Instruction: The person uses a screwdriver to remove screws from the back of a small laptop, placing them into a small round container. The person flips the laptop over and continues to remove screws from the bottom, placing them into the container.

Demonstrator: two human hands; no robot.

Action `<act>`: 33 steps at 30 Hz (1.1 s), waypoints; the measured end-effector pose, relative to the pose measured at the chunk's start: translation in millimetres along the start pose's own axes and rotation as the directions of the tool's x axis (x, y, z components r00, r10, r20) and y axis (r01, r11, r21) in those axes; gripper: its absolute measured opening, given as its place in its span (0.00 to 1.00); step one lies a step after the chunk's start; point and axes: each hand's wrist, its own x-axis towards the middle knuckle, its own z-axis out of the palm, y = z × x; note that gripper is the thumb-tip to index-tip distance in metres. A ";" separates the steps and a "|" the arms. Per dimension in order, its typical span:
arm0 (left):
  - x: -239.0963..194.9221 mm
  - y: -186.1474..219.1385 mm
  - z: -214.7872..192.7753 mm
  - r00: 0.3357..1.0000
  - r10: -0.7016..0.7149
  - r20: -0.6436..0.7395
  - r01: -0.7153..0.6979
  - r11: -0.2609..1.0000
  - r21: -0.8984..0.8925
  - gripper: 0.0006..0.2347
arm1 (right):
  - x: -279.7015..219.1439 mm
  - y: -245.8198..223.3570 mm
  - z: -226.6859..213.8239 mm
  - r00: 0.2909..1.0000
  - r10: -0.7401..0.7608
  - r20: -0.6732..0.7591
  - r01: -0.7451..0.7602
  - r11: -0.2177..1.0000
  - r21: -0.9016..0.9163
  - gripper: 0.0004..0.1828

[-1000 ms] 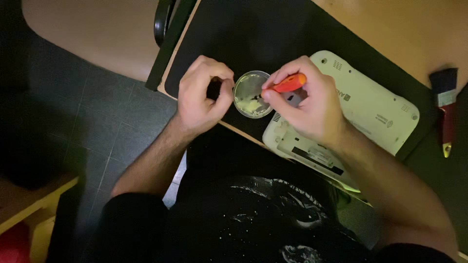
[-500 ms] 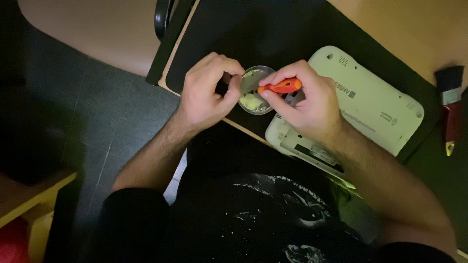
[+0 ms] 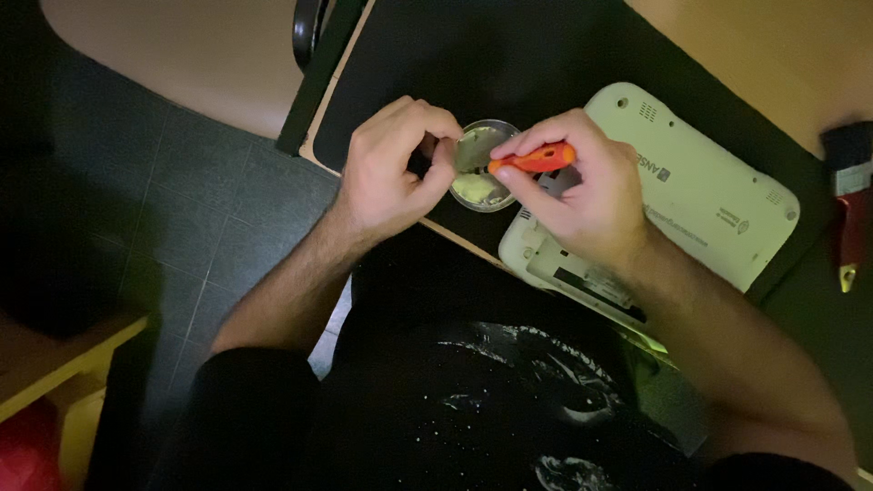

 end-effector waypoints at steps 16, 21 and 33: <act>-5.2 -12.4 -2.5 0.979 -0.017 0.205 -0.015 0.988 0.152 0.15 | -1.8 3.6 -4.2 0.990 0.067 -0.122 -0.026 0.951 0.307 0.17; -4.3 -11.7 -3.5 0.978 -0.005 0.207 -0.026 0.989 0.147 0.16 | -1.1 5.5 -5.5 0.993 0.037 -0.116 0.001 0.949 0.316 0.17; -4.2 -11.6 -1.1 0.986 0.015 0.164 -0.035 0.993 0.117 0.14 | -1.6 1.0 -5.0 0.990 0.070 -0.123 -0.030 0.954 0.300 0.17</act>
